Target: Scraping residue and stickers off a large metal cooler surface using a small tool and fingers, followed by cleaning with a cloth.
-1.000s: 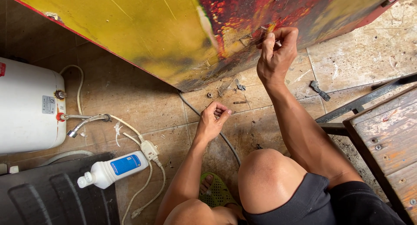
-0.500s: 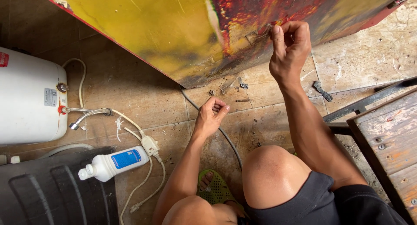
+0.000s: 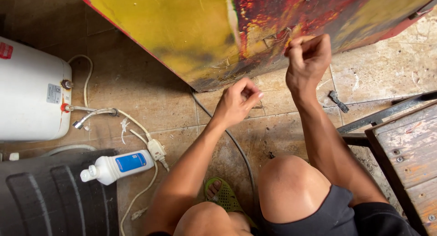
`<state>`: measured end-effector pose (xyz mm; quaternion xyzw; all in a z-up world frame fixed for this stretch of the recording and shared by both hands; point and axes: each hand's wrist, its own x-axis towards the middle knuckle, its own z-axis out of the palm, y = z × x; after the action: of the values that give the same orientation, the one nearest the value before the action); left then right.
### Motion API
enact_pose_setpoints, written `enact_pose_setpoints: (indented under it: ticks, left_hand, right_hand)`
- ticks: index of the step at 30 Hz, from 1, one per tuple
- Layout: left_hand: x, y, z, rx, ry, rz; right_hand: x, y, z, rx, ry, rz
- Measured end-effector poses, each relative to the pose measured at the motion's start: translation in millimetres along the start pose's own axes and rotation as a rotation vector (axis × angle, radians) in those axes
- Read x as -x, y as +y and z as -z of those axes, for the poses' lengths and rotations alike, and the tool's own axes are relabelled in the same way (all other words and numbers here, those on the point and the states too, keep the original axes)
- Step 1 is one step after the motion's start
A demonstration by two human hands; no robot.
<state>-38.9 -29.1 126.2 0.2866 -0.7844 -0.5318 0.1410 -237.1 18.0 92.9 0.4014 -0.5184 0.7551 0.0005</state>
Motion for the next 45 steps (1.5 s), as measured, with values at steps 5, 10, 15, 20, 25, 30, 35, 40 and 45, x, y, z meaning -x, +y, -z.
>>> enact_pose_setpoints:
  ticks: [5,10,15,20,25,30,35,40,45]
  left_hand:
    - [-20.0,31.2,3.5,-0.005,-0.028,-0.127]
    - [-14.1,20.1,4.2,-0.010,-0.022,-0.092]
    - [-2.6,0.5,5.9,-0.087,-0.003,0.006]
    - [2.8,-8.9,9.4,-0.085,-0.025,0.028]
    - [-2.5,-10.3,5.1,-0.047,-0.044,0.033]
    - [-3.1,-6.0,1.5,-0.061,-0.058,0.009]
    - [-2.5,-9.7,5.7,-0.041,-0.029,0.001]
    - [-5.1,-8.2,3.0,-0.010,-0.021,0.000]
    - [-20.4,13.2,2.0,-0.043,-0.033,-0.095]
  right_hand:
    - [-20.4,-22.7,-8.6,0.239,-0.002,-0.177]
    - [-15.9,-22.3,-0.5,0.292,-0.016,-0.251]
    - [-7.3,-28.9,-7.2,-0.206,0.158,-0.479]
    - [-13.3,-3.2,-18.6,-0.251,0.294,-0.452]
    - [-15.4,-4.9,-26.6,-0.233,0.298,-0.352]
    - [-19.0,-16.0,-31.0,-0.137,0.290,-0.234]
    - [-22.6,-16.5,-32.1,-0.122,0.327,-0.331]
    - [-27.8,-27.1,-26.5,-0.078,0.335,-0.503]
    - [-24.5,-30.2,-15.9,-0.069,0.091,-0.314]
